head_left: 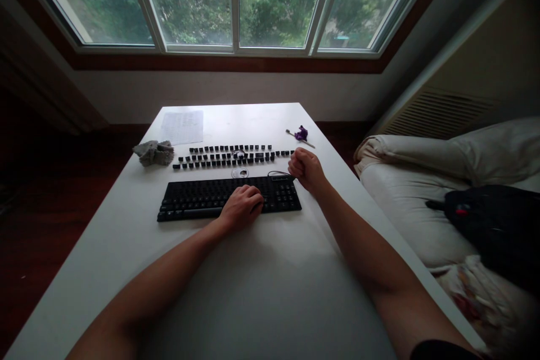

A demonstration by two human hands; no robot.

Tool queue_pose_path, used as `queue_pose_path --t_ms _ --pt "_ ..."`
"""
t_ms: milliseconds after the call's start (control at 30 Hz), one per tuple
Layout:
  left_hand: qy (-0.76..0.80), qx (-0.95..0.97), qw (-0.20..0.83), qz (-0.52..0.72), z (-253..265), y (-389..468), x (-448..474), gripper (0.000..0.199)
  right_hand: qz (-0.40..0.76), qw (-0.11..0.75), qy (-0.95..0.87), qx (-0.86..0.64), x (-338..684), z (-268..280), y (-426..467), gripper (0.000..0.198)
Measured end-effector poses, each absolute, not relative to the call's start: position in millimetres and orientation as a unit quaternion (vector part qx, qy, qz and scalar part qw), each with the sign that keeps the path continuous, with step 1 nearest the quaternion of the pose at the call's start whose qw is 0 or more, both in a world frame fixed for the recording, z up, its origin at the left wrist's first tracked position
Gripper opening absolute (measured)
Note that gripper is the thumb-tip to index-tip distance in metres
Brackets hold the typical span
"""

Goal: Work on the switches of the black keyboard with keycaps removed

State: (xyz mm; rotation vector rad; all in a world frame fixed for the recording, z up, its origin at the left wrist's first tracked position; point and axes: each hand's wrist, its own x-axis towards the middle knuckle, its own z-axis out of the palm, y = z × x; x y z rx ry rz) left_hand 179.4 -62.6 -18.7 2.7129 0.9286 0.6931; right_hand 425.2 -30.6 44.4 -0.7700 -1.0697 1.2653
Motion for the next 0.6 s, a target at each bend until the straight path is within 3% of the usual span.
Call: queue_pose_path --t_ms 400,600 --pt "0.312 0.915 0.099 0.235 -18 -63 180 0.012 0.453 0.634 -0.479 -0.405 404 42 -39 0.035" --pt "0.311 0.916 0.097 0.233 -18 -63 180 0.012 0.458 0.633 -0.48 -0.398 404 45 -39 0.034"
